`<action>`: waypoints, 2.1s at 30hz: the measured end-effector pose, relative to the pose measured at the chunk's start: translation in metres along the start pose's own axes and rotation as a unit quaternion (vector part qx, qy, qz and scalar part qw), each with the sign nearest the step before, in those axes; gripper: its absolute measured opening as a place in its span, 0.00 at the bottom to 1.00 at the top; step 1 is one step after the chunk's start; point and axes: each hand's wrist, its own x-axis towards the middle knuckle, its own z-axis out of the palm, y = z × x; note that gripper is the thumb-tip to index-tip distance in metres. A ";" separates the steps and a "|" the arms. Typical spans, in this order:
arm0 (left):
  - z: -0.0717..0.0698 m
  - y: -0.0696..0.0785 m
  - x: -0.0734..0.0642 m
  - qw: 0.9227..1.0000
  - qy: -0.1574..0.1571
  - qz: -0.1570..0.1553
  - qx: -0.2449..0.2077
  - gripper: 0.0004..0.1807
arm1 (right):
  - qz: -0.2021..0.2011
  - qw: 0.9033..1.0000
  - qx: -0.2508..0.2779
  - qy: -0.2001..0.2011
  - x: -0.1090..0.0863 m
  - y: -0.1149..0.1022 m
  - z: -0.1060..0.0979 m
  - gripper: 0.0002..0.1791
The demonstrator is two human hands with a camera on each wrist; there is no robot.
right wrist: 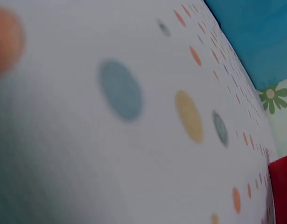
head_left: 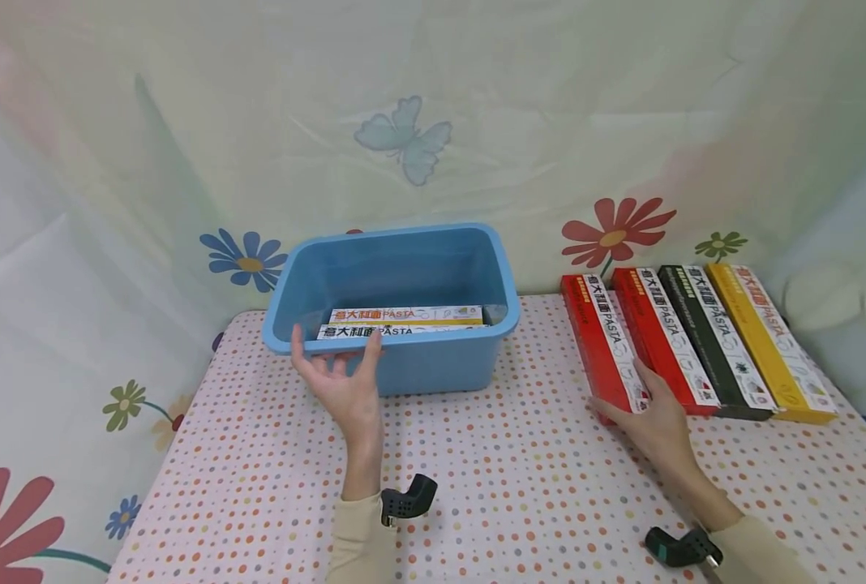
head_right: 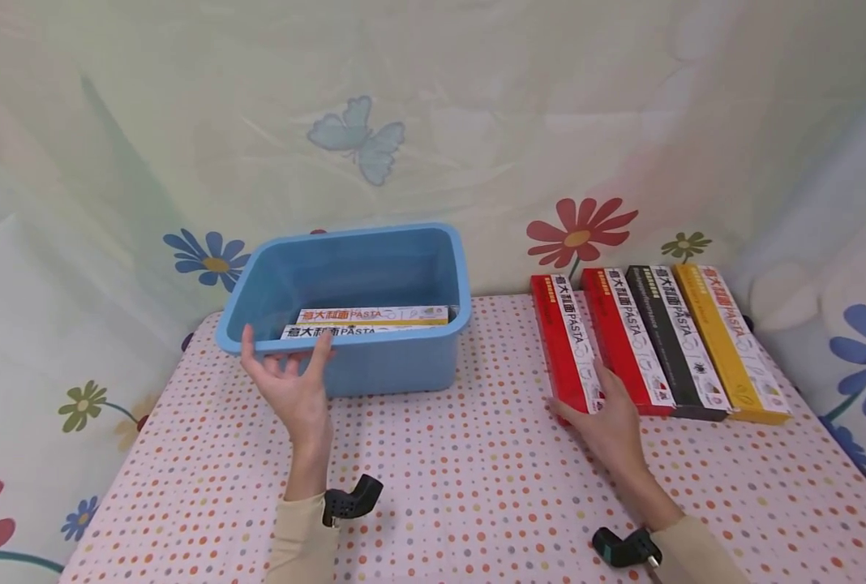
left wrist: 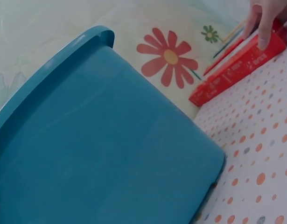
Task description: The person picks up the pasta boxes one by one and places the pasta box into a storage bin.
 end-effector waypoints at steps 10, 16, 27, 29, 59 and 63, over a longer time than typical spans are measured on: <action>0.002 0.004 0.005 0.999 0.007 -0.006 0.043 0.54 | 0.001 1.000 0.003 0.017 0.001 -0.001 0.006 0.66; 0.001 0.004 0.006 0.997 0.035 -0.005 0.070 0.52 | -0.009 1.000 0.017 0.015 0.000 -0.003 0.010 0.62; 0.000 0.000 0.007 0.998 0.027 0.006 0.054 0.49 | 0.029 0.999 0.022 0.032 -0.001 -0.008 0.013 0.58; 0.000 -0.001 0.007 0.998 0.027 0.007 0.053 0.49 | 0.041 0.998 0.024 0.039 -0.002 -0.008 0.013 0.58; 0.000 -0.003 0.007 0.999 0.023 0.010 0.035 0.50 | -0.268 0.963 0.037 0.023 0.004 -0.097 -0.067 0.58; 0.001 -0.004 0.006 0.999 0.023 0.014 0.033 0.50 | -0.316 0.949 0.004 -0.012 0.025 -0.131 -0.071 0.59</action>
